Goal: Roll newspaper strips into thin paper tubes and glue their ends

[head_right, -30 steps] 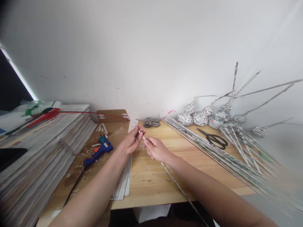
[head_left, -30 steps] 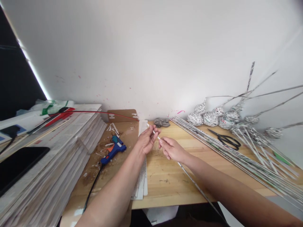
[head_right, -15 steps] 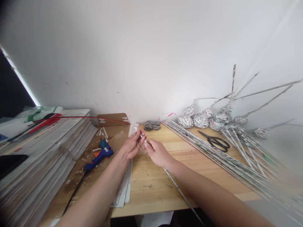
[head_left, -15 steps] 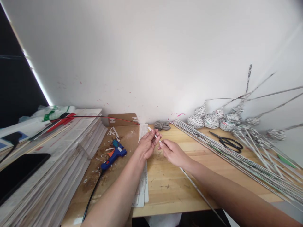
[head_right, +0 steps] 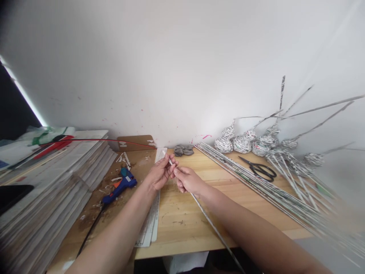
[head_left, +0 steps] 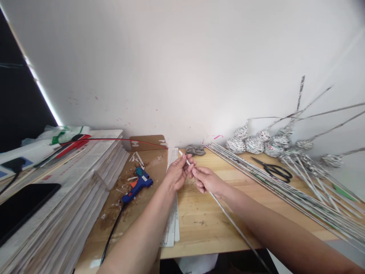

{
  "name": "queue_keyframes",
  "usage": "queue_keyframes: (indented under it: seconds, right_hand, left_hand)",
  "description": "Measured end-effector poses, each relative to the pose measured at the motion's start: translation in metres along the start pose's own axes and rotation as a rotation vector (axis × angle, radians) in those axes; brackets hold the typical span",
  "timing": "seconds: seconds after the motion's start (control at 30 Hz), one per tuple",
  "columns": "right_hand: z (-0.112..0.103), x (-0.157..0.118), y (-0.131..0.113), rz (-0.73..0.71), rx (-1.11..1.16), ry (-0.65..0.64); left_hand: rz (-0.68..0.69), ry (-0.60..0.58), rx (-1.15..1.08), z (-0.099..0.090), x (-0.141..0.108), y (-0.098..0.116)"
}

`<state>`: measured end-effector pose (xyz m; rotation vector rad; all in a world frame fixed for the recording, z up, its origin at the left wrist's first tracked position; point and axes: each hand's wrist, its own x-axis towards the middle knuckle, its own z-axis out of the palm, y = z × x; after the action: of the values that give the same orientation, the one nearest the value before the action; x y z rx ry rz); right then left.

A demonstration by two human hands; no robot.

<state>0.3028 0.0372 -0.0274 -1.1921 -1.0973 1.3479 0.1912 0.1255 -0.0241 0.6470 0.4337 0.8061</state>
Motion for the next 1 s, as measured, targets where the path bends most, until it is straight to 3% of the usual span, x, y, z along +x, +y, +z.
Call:
queue_keyframes:
  seconds: [0.1, 0.17, 0.37, 0.43, 0.63, 1.0]
  right_hand:
    - [-0.0034, -0.0001, -0.0026, 0.11, 0.263, -0.131]
    - [-0.0057, -0.0009, -0.0037, 0.146, 0.321, -0.165]
    - [-0.0047, -0.0044, -0.0017, -0.03, -0.107, 0.082]
    - [-0.0029, -0.006, -0.0018, -0.059, -0.165, 0.097]
    - [-0.0016, -0.0091, -0.0035, 0.015, -0.117, 0.065]
    - [-0.0041, -0.0071, -0.0046, 0.01, -0.075, 0.046]
  left_hand:
    - [-0.014, -0.022, -0.019, 0.0, -0.0002, 0.0013]
    - [-0.02, -0.031, -0.033, -0.0002, -0.0003, 0.002]
    - [-0.007, -0.012, -0.051, -0.0026, 0.0005, 0.0013]
    - [-0.011, -0.017, -0.027, -0.0032, 0.0002, 0.0009]
    - [-0.025, -0.004, 0.035, -0.001, -0.0025, 0.0023]
    - [0.01, -0.014, 0.099, -0.0036, -0.0001, 0.0009]
